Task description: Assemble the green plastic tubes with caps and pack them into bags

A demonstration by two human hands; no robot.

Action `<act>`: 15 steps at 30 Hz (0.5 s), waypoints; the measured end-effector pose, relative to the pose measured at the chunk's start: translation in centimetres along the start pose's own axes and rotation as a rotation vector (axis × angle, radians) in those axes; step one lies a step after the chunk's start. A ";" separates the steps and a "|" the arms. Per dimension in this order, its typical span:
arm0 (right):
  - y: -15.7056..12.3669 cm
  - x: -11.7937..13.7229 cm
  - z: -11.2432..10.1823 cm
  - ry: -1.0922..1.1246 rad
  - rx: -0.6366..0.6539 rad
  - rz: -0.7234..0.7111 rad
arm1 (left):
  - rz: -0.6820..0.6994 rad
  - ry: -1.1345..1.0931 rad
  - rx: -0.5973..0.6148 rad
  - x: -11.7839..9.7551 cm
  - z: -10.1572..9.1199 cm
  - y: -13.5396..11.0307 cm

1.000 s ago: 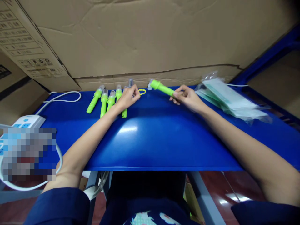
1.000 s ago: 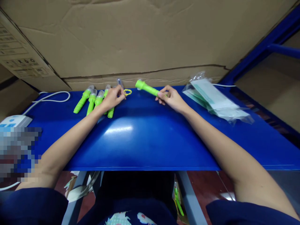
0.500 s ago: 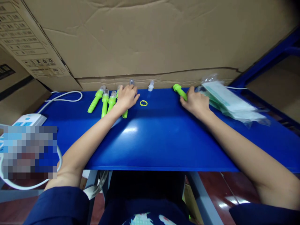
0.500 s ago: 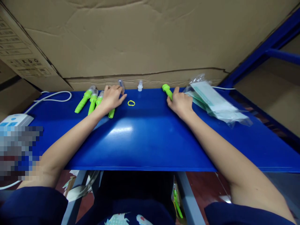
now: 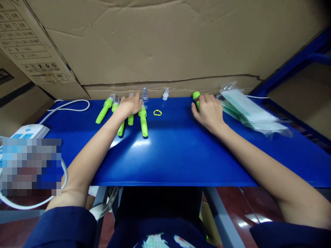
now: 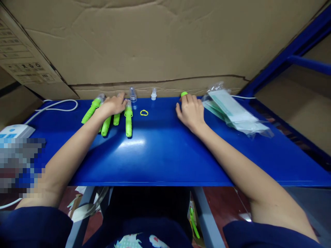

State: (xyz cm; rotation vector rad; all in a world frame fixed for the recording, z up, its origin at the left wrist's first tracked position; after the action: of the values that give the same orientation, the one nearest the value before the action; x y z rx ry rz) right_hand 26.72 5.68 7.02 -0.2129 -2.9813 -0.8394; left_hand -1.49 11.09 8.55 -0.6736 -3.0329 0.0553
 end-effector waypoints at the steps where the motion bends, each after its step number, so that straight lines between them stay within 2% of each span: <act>1: -0.4 1.1 -0.5 0.046 -0.003 -0.047 | 0.039 0.014 0.016 0.0 0.0 0.0; 4: -2.2 4.2 -1.9 0.233 0.013 -0.200 | 0.259 0.016 0.093 -0.8 1.1 0.3; 6: -3.6 5.9 -2.3 0.362 0.068 -0.290 | 0.341 -0.040 0.080 -0.9 1.5 0.5; 9: -5.3 7.9 -1.9 0.543 0.276 -0.383 | 0.407 -0.076 0.026 -1.0 1.5 0.8; 12: -6.7 9.4 -1.1 0.702 0.533 -0.422 | 0.460 -0.124 0.054 -1.6 1.6 0.8; 15: -7.0 9.9 -0.7 0.769 0.633 -0.390 | 0.530 -0.287 0.117 -2.7 1.9 0.5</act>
State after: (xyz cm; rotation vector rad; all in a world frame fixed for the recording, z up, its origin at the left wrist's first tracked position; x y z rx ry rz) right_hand 15.95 0.55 4.73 0.5833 -2.3797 0.0745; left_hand 1.09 10.31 6.58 -1.5526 -2.9680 0.3666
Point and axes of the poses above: each hand's wrist, its own y-axis towards the middle knuckle, its own z-axis out of the palm, x = y × z, the point moved 9 cm from there along y, towards the middle knuckle, and after that the axes turned 14 degrees about z, right-handed, at the moved point
